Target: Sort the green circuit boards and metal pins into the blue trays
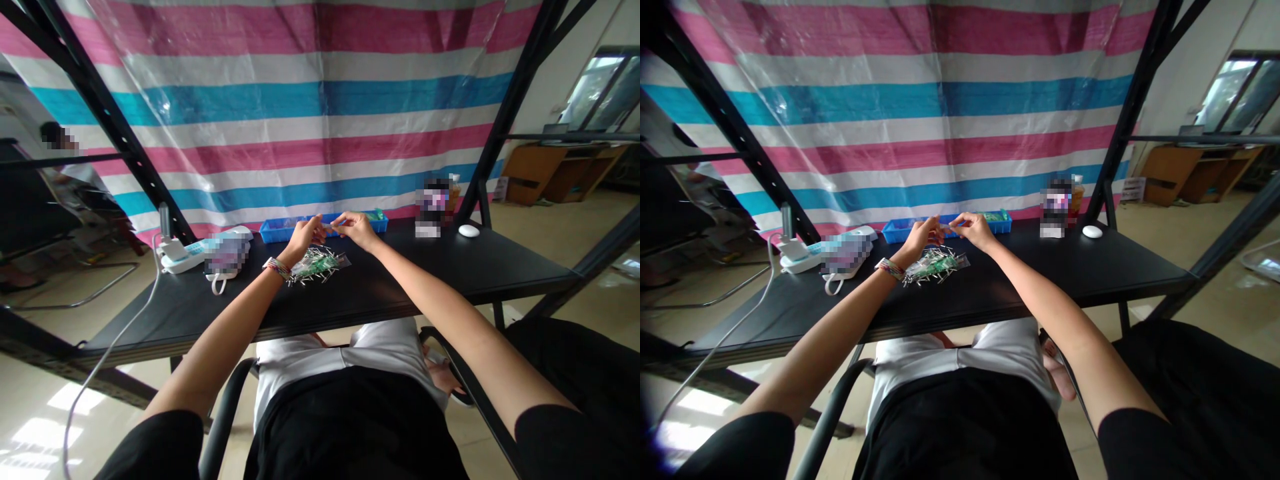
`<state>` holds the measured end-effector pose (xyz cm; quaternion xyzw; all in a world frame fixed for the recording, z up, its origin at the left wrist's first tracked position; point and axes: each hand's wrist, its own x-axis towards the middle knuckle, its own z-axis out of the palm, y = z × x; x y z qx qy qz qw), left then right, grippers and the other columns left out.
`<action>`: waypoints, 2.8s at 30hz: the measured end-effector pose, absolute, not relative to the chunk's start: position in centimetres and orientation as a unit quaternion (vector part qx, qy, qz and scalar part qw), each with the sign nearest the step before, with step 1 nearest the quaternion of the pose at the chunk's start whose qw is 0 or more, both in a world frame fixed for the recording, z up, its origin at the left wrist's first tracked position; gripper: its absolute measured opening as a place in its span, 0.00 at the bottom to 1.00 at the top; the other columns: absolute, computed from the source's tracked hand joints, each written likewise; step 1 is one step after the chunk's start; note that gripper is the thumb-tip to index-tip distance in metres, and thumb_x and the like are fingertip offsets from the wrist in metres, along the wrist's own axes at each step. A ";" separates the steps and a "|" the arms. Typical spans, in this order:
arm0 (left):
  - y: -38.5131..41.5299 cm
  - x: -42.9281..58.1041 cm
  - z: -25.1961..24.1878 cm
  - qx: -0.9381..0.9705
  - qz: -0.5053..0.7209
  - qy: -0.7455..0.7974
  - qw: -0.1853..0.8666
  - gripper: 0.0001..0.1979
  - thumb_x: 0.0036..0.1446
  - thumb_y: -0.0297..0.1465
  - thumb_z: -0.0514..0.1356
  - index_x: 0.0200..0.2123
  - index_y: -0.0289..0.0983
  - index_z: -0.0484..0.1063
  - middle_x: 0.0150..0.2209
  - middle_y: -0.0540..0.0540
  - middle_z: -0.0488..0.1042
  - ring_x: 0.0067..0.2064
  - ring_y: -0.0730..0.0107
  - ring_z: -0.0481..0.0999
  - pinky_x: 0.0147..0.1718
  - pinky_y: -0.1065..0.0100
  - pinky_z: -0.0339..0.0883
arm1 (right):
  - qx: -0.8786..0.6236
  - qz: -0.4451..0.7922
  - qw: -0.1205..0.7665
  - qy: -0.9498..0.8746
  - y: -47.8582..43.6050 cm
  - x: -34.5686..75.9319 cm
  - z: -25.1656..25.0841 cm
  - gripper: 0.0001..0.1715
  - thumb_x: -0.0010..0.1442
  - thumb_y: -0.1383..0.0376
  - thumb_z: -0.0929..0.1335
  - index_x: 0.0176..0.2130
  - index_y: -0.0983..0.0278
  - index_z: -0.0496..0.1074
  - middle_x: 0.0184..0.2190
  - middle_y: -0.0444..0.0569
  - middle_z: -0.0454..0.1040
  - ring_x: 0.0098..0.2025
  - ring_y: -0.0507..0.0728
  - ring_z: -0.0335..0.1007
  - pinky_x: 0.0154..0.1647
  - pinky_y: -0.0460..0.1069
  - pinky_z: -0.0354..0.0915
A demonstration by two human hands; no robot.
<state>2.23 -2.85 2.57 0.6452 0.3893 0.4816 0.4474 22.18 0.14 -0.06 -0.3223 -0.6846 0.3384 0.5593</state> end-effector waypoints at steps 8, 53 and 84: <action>-2.7 2.3 2.5 0.616 0.472 0.400 0.487 0.12 0.60 0.39 0.67 0.33 0.34 0.79 0.30 0.44 0.78 0.30 0.70 0.78 0.31 0.71 0.71 | -0.327 0.319 0.559 -0.692 -0.6 21.9 -0.4 0.17 0.52 0.52 0.80 0.36 0.60 0.83 0.40 0.50 0.82 0.34 0.56 0.75 0.32 0.51 0.74; 2.8 -3.4 3.4 0.275 0.775 0.418 0.385 0.04 0.64 0.33 0.58 0.38 0.40 0.66 0.29 0.53 0.71 0.22 0.77 0.72 0.24 0.74 0.63 | -0.318 0.214 0.334 -0.861 -5.2 9.1 -1.2 0.02 0.59 0.69 0.78 0.32 0.65 0.85 0.31 0.48 0.83 0.35 0.55 0.76 0.39 0.48 0.64; -0.1 -2.4 3.0 0.685 0.436 0.365 0.455 0.17 0.57 0.44 0.68 0.30 0.37 0.71 0.26 0.50 0.70 0.26 0.72 0.72 0.27 0.71 0.66 | -0.337 0.324 0.581 -0.667 0.6 18.2 0.3 0.10 0.57 0.58 0.78 0.34 0.61 0.80 0.30 0.46 0.81 0.27 0.56 0.77 0.29 0.51 0.74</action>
